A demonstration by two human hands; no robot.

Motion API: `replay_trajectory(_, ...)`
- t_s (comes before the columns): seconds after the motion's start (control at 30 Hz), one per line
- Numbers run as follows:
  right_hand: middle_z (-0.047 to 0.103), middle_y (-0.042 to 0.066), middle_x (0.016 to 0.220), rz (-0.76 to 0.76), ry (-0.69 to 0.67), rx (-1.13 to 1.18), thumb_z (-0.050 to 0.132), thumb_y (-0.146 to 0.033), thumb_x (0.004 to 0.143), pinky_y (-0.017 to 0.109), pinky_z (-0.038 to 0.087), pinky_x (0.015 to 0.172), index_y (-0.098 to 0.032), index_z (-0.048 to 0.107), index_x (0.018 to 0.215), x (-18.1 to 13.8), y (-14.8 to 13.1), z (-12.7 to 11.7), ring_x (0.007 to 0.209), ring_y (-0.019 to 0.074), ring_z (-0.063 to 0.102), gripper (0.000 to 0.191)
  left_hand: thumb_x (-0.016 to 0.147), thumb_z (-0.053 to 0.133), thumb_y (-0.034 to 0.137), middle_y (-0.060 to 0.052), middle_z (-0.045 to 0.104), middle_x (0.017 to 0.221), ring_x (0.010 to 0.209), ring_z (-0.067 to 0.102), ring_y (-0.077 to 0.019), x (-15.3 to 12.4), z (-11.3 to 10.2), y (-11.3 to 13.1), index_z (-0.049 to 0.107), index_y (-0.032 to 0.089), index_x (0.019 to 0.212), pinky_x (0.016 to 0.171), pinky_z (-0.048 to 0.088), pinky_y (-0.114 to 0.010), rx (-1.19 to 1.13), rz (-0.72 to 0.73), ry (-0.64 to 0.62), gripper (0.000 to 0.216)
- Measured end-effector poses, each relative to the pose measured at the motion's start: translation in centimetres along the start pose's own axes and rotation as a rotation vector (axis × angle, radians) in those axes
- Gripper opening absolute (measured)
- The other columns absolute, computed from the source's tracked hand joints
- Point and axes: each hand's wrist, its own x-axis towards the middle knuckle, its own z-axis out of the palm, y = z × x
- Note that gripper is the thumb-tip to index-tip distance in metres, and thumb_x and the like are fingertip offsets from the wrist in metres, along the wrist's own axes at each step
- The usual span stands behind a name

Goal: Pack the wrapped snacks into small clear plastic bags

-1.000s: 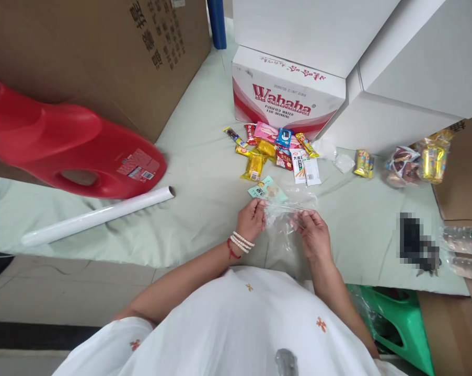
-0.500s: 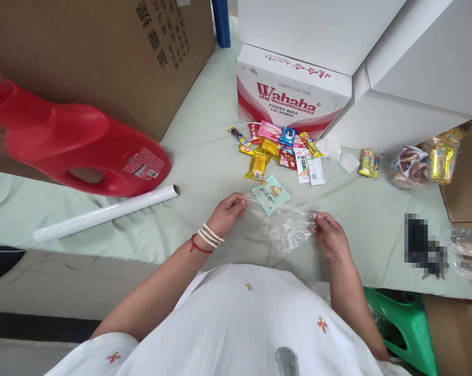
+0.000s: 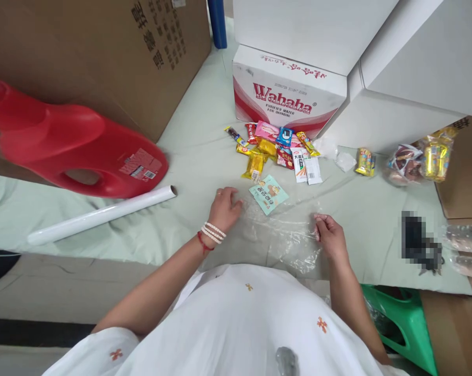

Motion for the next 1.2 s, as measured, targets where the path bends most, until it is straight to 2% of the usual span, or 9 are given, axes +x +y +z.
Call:
replay_trajectory(0.07,0.054,-0.005,0.056,-0.03,-0.004,-0.042,0.073,-0.057,0.081,0.027,0.031,0.045,-0.023,0.068,0.094,-0.1,0.5,0.3,0.045,0.0128,0.041,0.037,0.086,0.057,0.024,-0.015,0.063,0.108,0.107,0.058,-0.03,-1.0,0.1,0.8,0.063,0.017,0.106,0.097,0.047,-0.049,0.126,0.162,0.231,0.022)
replay_trajectory(0.13,0.055,-0.005,0.056,-0.043,-0.011,-0.064,0.07,-0.056,0.084,0.028,0.033,0.047,-0.024,0.068,0.095,-0.3,0.8,0.8,0.046,0.0136,0.042,0.034,0.093,0.052,0.024,-0.015,0.064,0.116,0.117,0.056,-0.0308,-2.1,0.6,2.1,0.065,0.019,0.108,0.104,0.043,-0.051,0.195,0.386,0.245,0.02)
replay_trajectory(0.3,0.058,-0.004,0.06,-0.055,0.006,-0.138,0.068,-0.058,0.085,0.029,0.034,0.048,-0.025,0.068,0.097,-0.4,0.4,0.0,0.046,0.0139,0.043,0.036,0.095,0.052,0.017,-0.012,0.07,0.121,0.124,0.058,-0.0283,-3.7,1.9,2.6,0.072,0.022,0.102,0.105,0.041,-0.048,0.318,0.831,-0.333,0.021)
replay_trajectory(0.53,0.061,-0.001,0.064,-0.038,0.095,-0.287,0.067,-0.066,0.081,0.03,0.037,0.053,-0.023,0.069,0.097,0.0,1.7,-4.4,0.053,0.0164,0.046,0.046,0.096,0.055,0.025,-0.012,0.072,0.124,0.118,0.064,-0.0264,-5.1,-1.1,-3.3,0.073,0.022,0.104,0.099,0.05,-0.043,0.187,0.773,-0.605,0.02)
replay_trajectory(0.7,0.063,0.0,0.07,-0.135,0.098,-0.414,0.061,-0.062,0.086,0.031,0.042,0.063,-0.022,0.071,0.102,0.5,1.5,-4.5,0.063,0.018,0.052,0.044,0.102,0.048,0.031,-0.013,0.075,0.112,0.104,0.066,-0.0262,-5.0,-1.7,-1.2,0.074,0.02,0.102,0.094,0.053,-0.046,0.209,0.577,-0.258,0.028)
replay_trajectory(0.8,0.064,0.001,0.071,-0.164,0.08,-0.456,0.059,-0.059,0.089,0.031,0.042,0.063,-0.022,0.071,0.103,0.6,0.6,-3.6,0.063,0.018,0.053,0.041,0.099,0.053,0.027,-0.012,0.076,0.112,0.113,0.063,-0.0306,-4.4,0.1,1.7,0.075,0.022,0.097,0.099,0.048,-0.053,0.292,0.677,-0.157,0.023)
replay_trajectory(0.93,0.064,0.001,0.071,-0.183,0.038,-0.468,0.059,-0.059,0.09,0.032,0.043,0.064,-0.023,0.072,0.104,0.5,1.0,-3.5,0.064,0.0187,0.054,0.042,0.097,0.05,0.014,-0.01,0.062,0.148,0.145,0.048,-0.027,-3.5,3.2,2.8,0.068,0.025,0.128,0.12,0.033,-0.052,0.329,0.903,-0.39,0.037)
replay_trajectory(1.03,0.065,0.002,0.072,-0.157,0.082,-0.505,0.06,-0.063,0.087,0.033,0.044,0.067,-0.021,0.073,0.101,0.6,1.9,-5.1,0.066,0.0197,0.055,0.046,0.096,0.059,0.024,-0.012,0.048,0.161,0.153,0.039,-0.0299,-3.3,4.2,0.7,0.056,0.024,0.145,0.127,0.019,-0.058,0.409,0.822,-0.53,0.05)
replay_trajectory(1.2,0.071,0.009,0.097,-0.249,0.205,-0.699,0.069,-0.067,0.076,0.036,0.048,0.072,-0.02,0.074,0.103,3.3,-0.7,-7.4,0.067,0.0178,0.054,0.054,0.096,0.06,0.047,-0.013,0.034,0.169,0.157,0.029,-0.0345,-4.3,3.2,-2.7,0.044,0.025,0.157,0.127,0.006,-0.066,0.428,0.71,-0.515,0.067)
